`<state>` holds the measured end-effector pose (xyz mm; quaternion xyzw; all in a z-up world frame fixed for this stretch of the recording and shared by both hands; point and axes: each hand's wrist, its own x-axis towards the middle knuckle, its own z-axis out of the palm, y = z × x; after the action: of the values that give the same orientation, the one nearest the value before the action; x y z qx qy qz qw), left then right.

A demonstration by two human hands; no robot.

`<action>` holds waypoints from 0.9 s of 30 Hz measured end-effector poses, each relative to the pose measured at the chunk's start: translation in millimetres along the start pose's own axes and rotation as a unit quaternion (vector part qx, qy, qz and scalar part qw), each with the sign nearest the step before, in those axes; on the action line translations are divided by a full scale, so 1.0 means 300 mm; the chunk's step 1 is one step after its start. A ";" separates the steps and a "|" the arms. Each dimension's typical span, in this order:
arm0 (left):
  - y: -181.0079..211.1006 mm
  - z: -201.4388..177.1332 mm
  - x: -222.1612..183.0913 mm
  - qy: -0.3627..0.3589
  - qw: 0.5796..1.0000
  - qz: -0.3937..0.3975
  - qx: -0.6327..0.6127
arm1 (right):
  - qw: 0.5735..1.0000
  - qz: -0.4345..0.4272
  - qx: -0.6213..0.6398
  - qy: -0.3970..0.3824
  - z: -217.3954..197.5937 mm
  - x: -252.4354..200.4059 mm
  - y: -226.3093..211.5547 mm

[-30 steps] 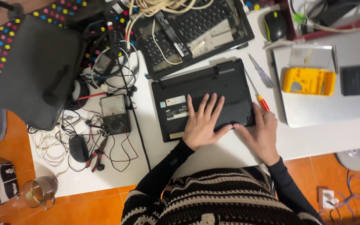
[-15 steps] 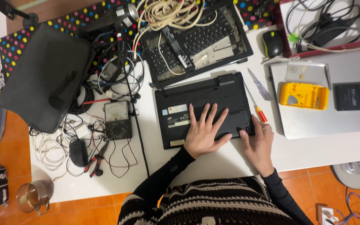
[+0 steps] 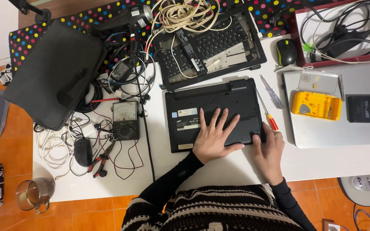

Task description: The recorder is performing a hardware repair on a laptop, involving disassembly, using a hair dryer on parts, and reassembly.

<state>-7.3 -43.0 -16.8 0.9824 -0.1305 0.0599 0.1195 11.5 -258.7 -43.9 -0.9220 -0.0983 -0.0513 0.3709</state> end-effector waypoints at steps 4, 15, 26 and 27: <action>-0.003 0.011 -0.003 -0.010 1.000 0.001 -0.021 | 1.000 0.015 0.009 -0.004 0.021 -0.006 0.012; -0.010 0.053 -0.015 -0.008 0.999 0.035 -0.020 | 1.000 0.024 0.017 0.006 0.001 0.003 -0.027; 0.026 0.061 -0.015 0.010 0.999 0.039 -0.026 | 0.980 -0.187 -0.063 -0.026 -0.049 0.124 -0.137; 0.032 0.056 -0.016 0.010 0.999 0.038 -0.027 | 0.980 -0.187 -0.064 -0.027 -0.047 0.119 -0.135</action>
<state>-13.1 -55.2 -31.6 0.9725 -0.1680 0.0705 0.1453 37.3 -234.8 -0.6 -0.9103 -0.2754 -0.1007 0.2921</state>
